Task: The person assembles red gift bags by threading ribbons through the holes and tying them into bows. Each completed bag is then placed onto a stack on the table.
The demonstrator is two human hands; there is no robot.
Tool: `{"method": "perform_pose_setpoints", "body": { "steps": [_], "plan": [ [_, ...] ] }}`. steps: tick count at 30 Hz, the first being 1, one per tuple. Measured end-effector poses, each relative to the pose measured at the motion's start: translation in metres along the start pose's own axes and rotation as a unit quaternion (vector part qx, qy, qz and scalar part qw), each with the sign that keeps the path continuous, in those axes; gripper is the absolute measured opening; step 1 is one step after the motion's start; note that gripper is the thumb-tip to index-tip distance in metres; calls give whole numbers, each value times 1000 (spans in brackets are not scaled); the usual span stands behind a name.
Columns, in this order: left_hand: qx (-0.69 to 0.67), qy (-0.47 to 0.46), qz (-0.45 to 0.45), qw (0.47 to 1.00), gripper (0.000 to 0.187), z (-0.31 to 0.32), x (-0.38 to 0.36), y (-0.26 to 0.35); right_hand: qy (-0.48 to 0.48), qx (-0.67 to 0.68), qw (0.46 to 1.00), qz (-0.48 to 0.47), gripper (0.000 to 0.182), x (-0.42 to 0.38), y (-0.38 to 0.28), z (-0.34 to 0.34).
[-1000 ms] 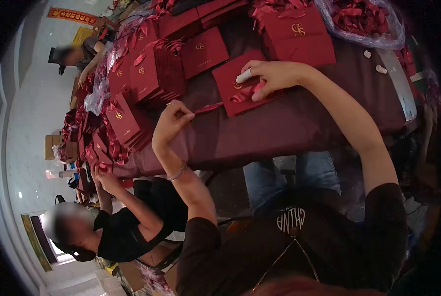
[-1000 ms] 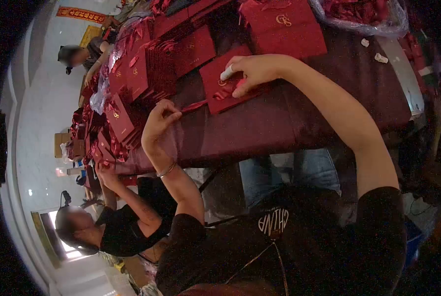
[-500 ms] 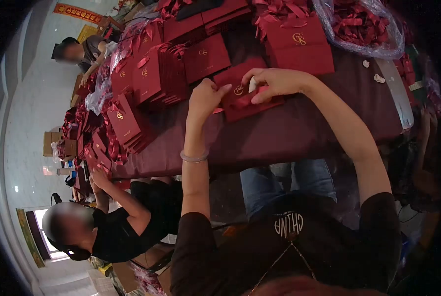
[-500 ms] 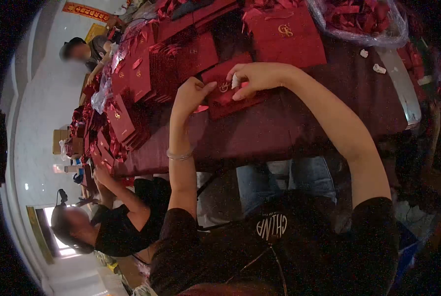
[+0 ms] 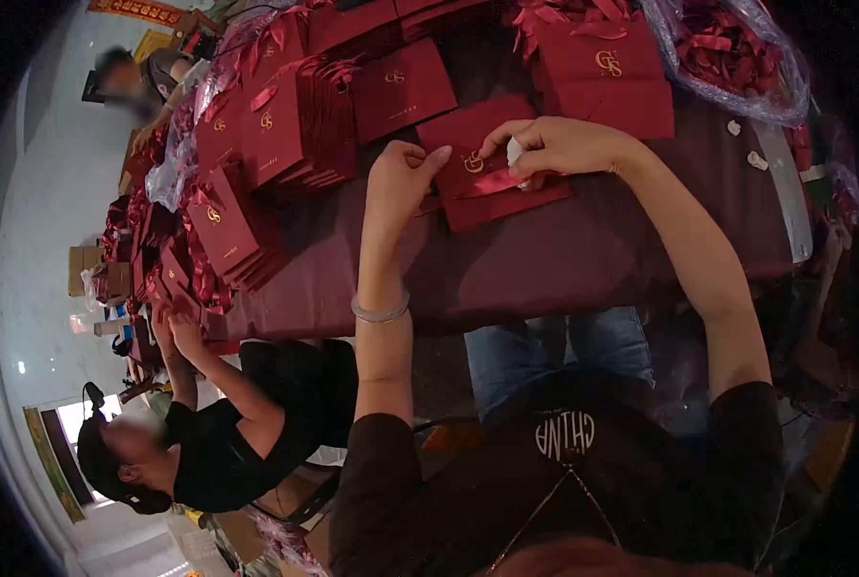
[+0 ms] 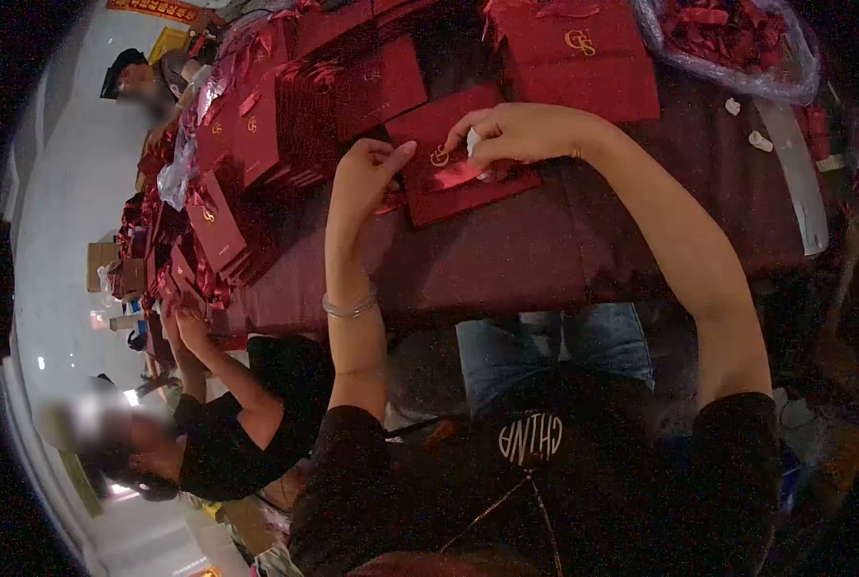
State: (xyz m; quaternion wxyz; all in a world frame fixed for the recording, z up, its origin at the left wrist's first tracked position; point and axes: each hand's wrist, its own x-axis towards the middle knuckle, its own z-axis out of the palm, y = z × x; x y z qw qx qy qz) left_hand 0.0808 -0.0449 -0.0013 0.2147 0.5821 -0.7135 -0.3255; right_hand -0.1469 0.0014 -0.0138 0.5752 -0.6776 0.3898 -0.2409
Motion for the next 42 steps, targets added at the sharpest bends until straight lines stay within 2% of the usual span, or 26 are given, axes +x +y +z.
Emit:
{"method": "perform_pose_setpoints", "body": {
  "steps": [2, 4, 6, 9, 11, 12, 14, 15, 18, 19, 21, 22, 24, 25, 26, 27, 28, 29, 30, 31, 33, 35, 36, 37, 39, 42],
  "plan": [
    [-97, -36, -39, 994, 45, -5, -6, 8, 24, 55, 997, 44, 31, -3, -9, 3],
    [-189, -67, -24, 979, 39, -11, 0, 7, 35, 61, 997, 41, 32, -2, -8, 5],
    [-203, -82, -21, 976, 32, -12, -3, 11, 48, 65, 996, 38, 33, -4, -9, 5],
    [-122, -76, 9, 990, 29, -8, -4, 7, 51, 25, 997, 50, 33, -10, -26, 8],
    [-152, -107, 36, 982, 30, -5, 1, -6, 34, -91, 990, 106, 30, -22, -56, 11],
    [-158, -105, 35, 981, 30, -8, 0, -7, 31, -95, 989, 109, 30, -24, -52, 7],
    [-116, -26, 41, 992, 31, -17, 0, -3, 72, -284, 954, -57, 29, -34, -37, -7],
    [-121, -24, 41, 992, 31, -21, 0, -2, 111, -288, 948, -75, 30, -38, -38, -12],
    [-122, 7, 18, 992, 40, -30, -2, 1, 157, -209, 965, -3, 27, -52, -43, -30],
    [-158, 48, 48, 985, 23, -27, 0, -4, 157, -213, 964, -2, 27, -57, -42, -36],
    [-168, 70, 69, 981, 23, -29, -1, -3, 196, -287, 937, -15, 24, -64, -41, -47],
    [-173, 91, 87, 977, 23, -29, -1, -1, 213, -248, 944, -34, 22, -64, -39, -53],
    [-171, 124, 124, 970, 24, -24, 1, -2, 317, -252, 910, -87, 21, -58, -38, -54],
    [-165, 158, 159, 960, 24, -22, 2, -2, 369, -174, 911, -61, 20, -53, -44, -47],
    [-165, 157, 160, 960, 24, -20, 2, -2, 371, -174, 910, -60, 20, -48, -41, -46],
    [-210, 142, 146, 956, 24, -17, -1, 2, 373, -14, 917, -141, 21, -42, -35, -44],
    [-254, 127, 130, 950, 25, -14, -4, 6, 362, 147, 894, -218, 22, -37, -31, -42],
    [-298, 111, 114, 941, 25, -12, -6, 9, 317, 276, 878, -228, 25, -34, -29, -42],
    [-297, 111, 115, 941, 25, -11, -7, 10, 318, 276, 878, -229, 25, -30, -46, -31],
    [-316, 94, 112, 937, 25, -10, -8, 11, 403, 374, 820, -159, 26, -25, -75, -12],
    [-334, 78, 108, 933, 25, -10, -9, 12, 477, 462, 742, -87, 28, -24, -79, -6],
    [-374, 40, 93, 922, 25, -11, -9, 13, 270, 482, 801, -229, 22, -26, -35, -19],
    [-372, 39, 94, 922, 25, -11, -9, 13, 240, 493, 797, -252, 22, -19, -31, -19],
    [-373, 47, 97, 922, 25, -11, -9, 13, 241, 494, 796, -254, 22, -18, -28, -18],
    [-371, 53, 101, 922, 24, -11, -12, 16, 229, 467, 835, -179, 22, -19, -28, -13],
    [-346, 54, 89, 932, 25, -12, -19, 23, 302, 307, 895, -118, 24, -13, -36, 9]
  ]
}}
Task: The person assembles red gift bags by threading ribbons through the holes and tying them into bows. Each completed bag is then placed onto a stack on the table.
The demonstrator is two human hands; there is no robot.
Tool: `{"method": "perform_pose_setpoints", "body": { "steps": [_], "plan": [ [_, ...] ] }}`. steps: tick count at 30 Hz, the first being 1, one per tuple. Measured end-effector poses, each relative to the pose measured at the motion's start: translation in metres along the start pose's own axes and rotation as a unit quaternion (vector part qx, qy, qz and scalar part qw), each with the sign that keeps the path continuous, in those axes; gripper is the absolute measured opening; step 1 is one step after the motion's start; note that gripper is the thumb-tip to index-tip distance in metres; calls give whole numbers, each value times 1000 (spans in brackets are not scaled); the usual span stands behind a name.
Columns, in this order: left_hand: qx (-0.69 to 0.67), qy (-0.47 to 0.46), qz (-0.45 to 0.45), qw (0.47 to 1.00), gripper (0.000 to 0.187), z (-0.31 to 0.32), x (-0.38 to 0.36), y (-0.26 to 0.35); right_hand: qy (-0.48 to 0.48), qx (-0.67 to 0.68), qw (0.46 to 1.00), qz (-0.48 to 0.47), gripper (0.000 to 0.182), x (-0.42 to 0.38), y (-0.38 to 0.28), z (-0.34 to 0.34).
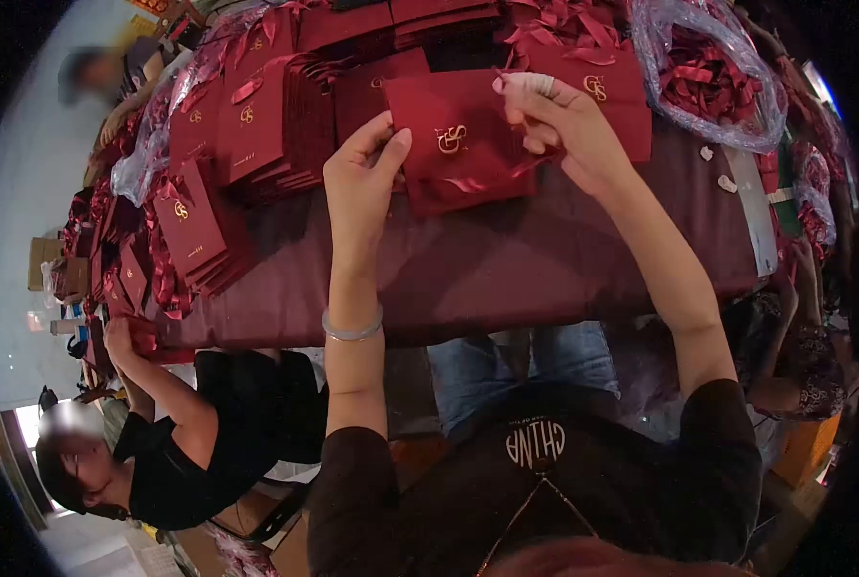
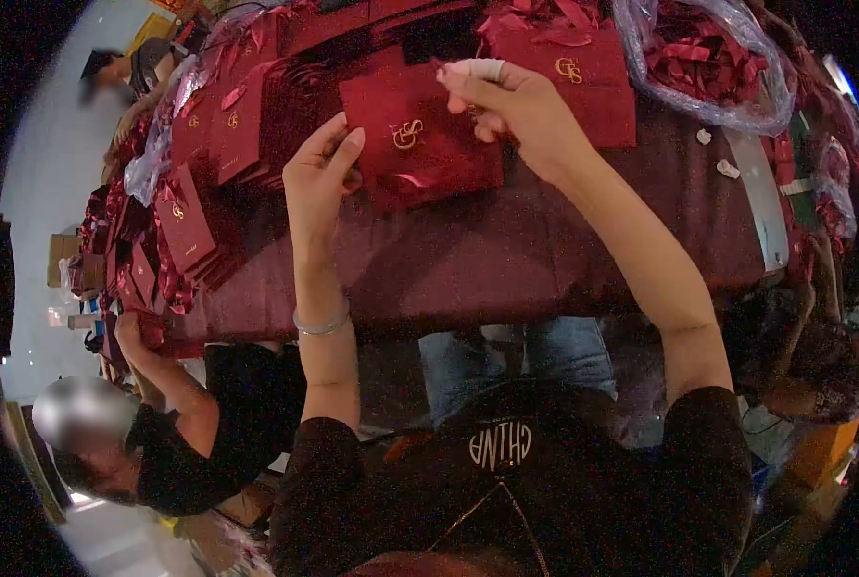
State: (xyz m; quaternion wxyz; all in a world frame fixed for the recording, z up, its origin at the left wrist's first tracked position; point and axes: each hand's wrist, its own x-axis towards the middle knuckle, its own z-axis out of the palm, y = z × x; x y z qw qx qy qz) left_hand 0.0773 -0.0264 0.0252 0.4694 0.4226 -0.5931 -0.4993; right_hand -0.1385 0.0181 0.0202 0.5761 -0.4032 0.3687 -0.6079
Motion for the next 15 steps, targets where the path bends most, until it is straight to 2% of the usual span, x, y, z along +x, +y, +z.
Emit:
{"method": "perform_pose_setpoints", "body": {
  "steps": [2, 4, 5, 7, 12, 15],
  "plan": [
    [-18, -10, -8, 1000, 26, 3, -2, 0, 20, -154, 985, -76, 22, -5, 5, 17],
    [-28, -32, 18, 999, 26, 6, -4, -5, 11, -252, 951, -177, 19, -4, 17, 23],
    [-40, -49, 44, 997, 26, 8, -5, -6, 15, -251, 951, -178, 19, -4, 21, 23],
    [-50, -56, 38, 996, 25, 12, -9, -5, 31, -367, 891, -265, 18, -4, 25, 24],
    [-37, -59, 29, 997, 23, 13, -14, 2, 66, -363, 891, -263, 16, -8, 21, 27],
    [-50, -50, 17, 997, 23, 14, -14, 2, 84, -319, 897, -294, 15, -8, 19, 28]
  ]
}}
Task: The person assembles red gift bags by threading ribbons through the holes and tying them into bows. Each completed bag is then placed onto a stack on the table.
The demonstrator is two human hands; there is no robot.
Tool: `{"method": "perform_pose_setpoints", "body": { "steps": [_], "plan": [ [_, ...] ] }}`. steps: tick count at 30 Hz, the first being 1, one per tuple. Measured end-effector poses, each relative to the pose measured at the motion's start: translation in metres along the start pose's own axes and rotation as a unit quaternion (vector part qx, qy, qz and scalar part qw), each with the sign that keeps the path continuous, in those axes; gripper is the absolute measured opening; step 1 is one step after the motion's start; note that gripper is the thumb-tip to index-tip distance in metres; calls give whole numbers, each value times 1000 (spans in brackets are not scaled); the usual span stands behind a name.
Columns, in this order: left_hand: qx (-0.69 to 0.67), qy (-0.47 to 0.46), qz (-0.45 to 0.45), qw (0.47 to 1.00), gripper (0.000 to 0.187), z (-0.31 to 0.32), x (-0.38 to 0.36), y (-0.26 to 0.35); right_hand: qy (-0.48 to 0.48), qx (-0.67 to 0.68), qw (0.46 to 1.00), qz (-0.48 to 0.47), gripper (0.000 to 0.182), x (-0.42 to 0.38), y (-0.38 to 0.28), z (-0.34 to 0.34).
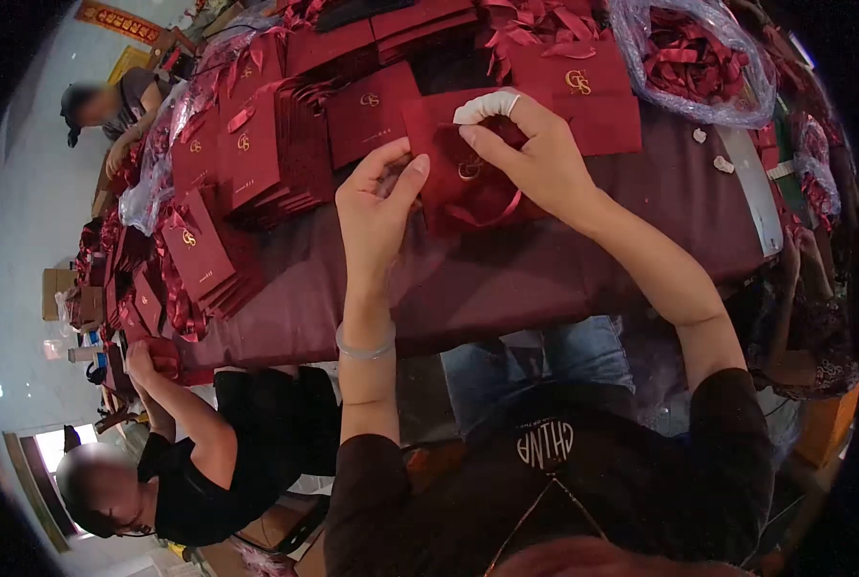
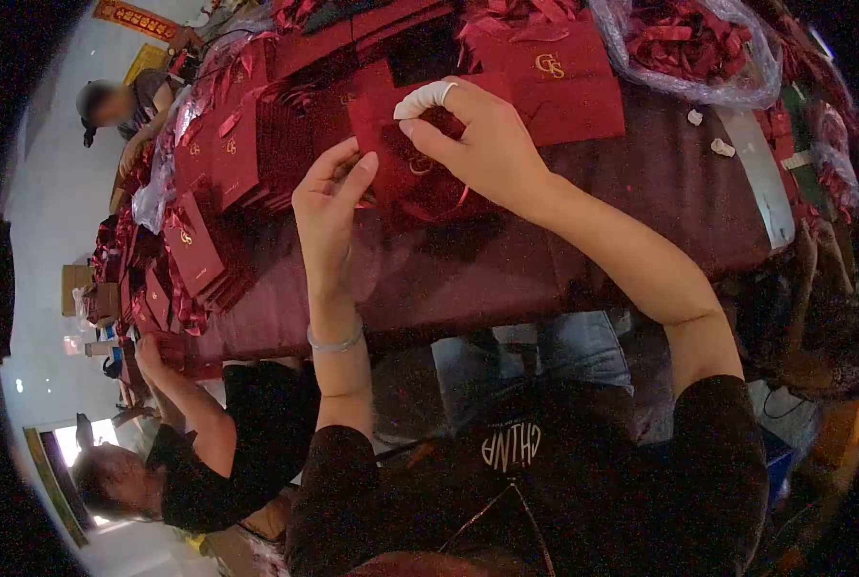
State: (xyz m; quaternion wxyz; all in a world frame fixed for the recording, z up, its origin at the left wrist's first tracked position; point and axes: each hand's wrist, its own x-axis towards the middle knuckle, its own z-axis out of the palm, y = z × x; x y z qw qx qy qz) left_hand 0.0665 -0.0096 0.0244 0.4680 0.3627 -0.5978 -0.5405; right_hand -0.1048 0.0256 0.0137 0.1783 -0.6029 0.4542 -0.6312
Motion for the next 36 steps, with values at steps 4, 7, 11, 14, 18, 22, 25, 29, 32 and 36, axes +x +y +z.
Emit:
{"method": "perform_pose_setpoints", "body": {
  "steps": [4, 7, 11, 14, 18, 22, 25, 29, 32, 36],
  "plan": [
    [-8, 1, 8, 1000, 23, 2, -2, 3, -37, 22, 996, 77, 16, -1, -1, -1],
    [12, 9, -3, 1000, 24, 3, -3, 3, -38, -26, 999, 29, 16, -2, 2, 0],
    [47, -3, -5, 999, 25, 3, -4, 8, -35, -49, 998, -16, 15, -2, 3, 1],
    [18, -16, 20, 1000, 24, 4, -4, 3, -34, -90, 995, -40, 14, -2, 2, 1],
    [39, -22, 49, 998, 24, 6, -6, 4, -31, -125, 987, -99, 13, -1, 2, 3],
    [30, -25, 113, 993, 25, 9, -8, -2, -23, -189, 969, -160, 12, -3, -4, 5],
    [64, -2, 182, 981, 24, 11, -6, -6, -17, -270, 940, -209, 10, -4, -4, 7],
    [213, 12, 289, 933, 25, 8, -4, -12, -67, -345, 915, -196, 10, -8, -7, 5],
    [195, 1, 282, 939, 25, 11, -4, -12, -79, -162, 981, -67, 12, -4, -18, -2],
    [185, -28, 235, 954, 23, 11, -7, -13, -101, -98, 990, -9, 14, -2, -11, -9]
  ]
}}
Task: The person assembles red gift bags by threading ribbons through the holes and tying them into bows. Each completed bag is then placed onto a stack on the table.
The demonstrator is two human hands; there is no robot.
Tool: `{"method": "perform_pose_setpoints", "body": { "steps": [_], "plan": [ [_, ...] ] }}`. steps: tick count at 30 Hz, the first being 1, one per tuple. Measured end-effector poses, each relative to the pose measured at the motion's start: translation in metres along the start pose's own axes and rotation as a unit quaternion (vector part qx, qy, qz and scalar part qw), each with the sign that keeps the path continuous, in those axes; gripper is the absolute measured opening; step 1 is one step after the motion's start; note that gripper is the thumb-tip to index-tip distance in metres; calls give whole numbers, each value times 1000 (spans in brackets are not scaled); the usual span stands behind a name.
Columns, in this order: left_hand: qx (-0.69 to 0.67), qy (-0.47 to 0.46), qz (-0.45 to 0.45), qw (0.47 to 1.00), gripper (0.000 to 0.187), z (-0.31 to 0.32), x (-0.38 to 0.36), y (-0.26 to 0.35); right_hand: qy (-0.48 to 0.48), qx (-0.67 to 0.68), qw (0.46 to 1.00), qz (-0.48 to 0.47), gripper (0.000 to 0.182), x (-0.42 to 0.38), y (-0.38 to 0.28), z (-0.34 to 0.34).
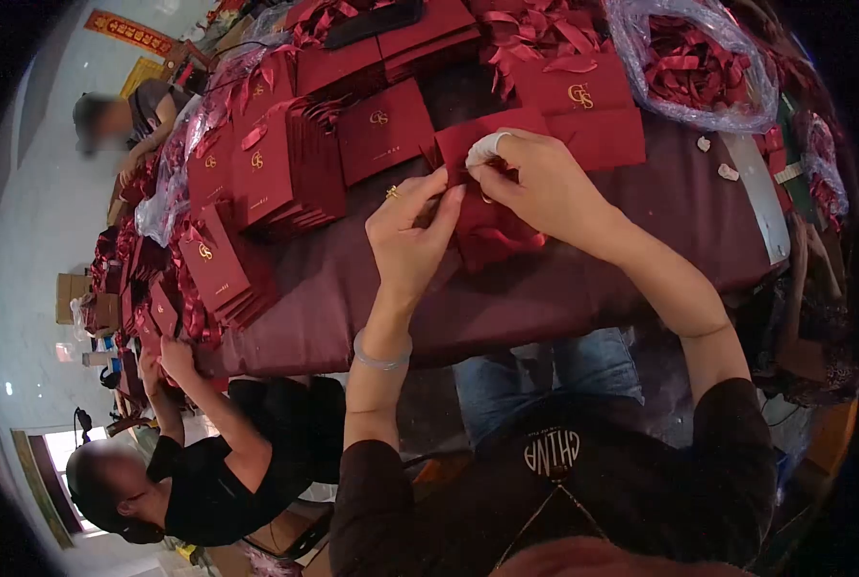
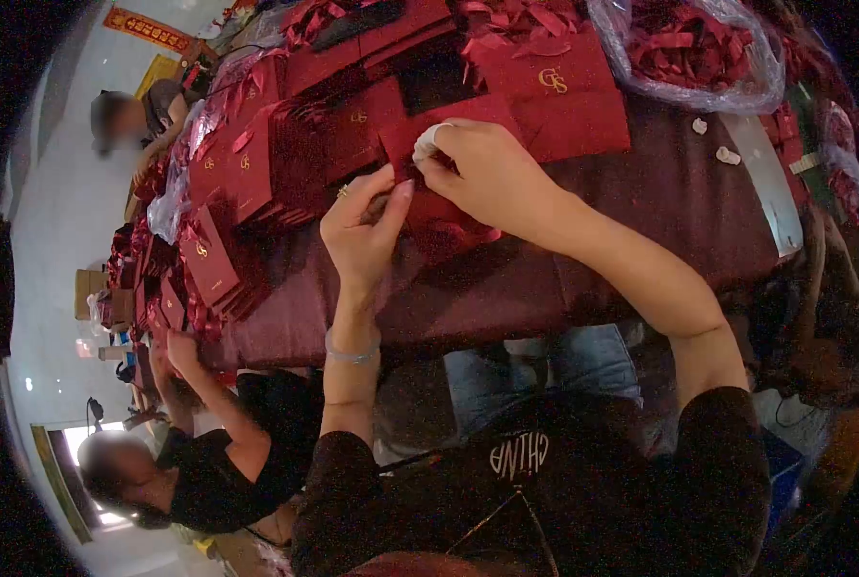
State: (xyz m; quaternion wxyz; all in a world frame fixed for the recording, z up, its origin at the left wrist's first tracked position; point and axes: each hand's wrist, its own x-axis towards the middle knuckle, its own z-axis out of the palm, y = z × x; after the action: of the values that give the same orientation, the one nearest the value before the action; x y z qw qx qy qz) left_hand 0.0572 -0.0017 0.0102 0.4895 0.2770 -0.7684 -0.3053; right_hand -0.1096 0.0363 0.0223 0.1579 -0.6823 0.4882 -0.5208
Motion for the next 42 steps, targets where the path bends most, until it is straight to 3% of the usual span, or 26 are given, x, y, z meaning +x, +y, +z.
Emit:
{"method": "perform_pose_setpoints", "body": {
  "steps": [4, 6, 13, 15, 20, 26, 30, 33, 35, 37, 40, 42],
  "plan": [
    [-26, 2, -43, 999, 23, 3, -1, -2, 0, 11, 1000, -2, 14, -1, 5, 2],
    [-162, 23, -132, 978, 25, 6, -2, -2, 2, 11, 1000, -4, 14, -1, 6, 1],
    [-168, 3, -170, 971, 28, 5, 0, 0, -34, 1, 999, 0, 13, 0, 10, -1],
    [-110, 13, -187, 976, 31, 3, 0, 2, -39, -9, 999, -10, 12, 0, 10, 1],
    [-74, -8, -164, 984, 35, 3, 0, 5, 4, 24, 999, 36, 14, 1, 8, 4],
    [-88, -10, -173, 981, 37, 4, 1, 8, 41, 18, 999, 26, 14, 0, 14, 9],
    [-105, -11, -186, 977, 37, 4, 2, 8, 15, 16, 998, 62, 14, 2, 12, 5],
    [-68, -13, -124, 990, 36, 6, 0, 5, 25, -16, 999, 22, 13, 0, 14, 7],
    [-83, -7, -99, 992, 35, 8, -3, -4, 38, -204, 964, -166, 13, -4, 11, 9],
    [-97, -3, -75, 992, 34, 9, -4, -4, 59, -167, 977, -118, 13, -4, 12, 16],
    [-69, 5, -120, 990, 31, 9, -3, 0, 64, -189, 963, -183, 11, -3, 13, 13],
    [-70, 2, -111, 991, 30, 8, -5, -3, 56, -43, 994, -86, 11, -2, 16, 13]
  ]
}}
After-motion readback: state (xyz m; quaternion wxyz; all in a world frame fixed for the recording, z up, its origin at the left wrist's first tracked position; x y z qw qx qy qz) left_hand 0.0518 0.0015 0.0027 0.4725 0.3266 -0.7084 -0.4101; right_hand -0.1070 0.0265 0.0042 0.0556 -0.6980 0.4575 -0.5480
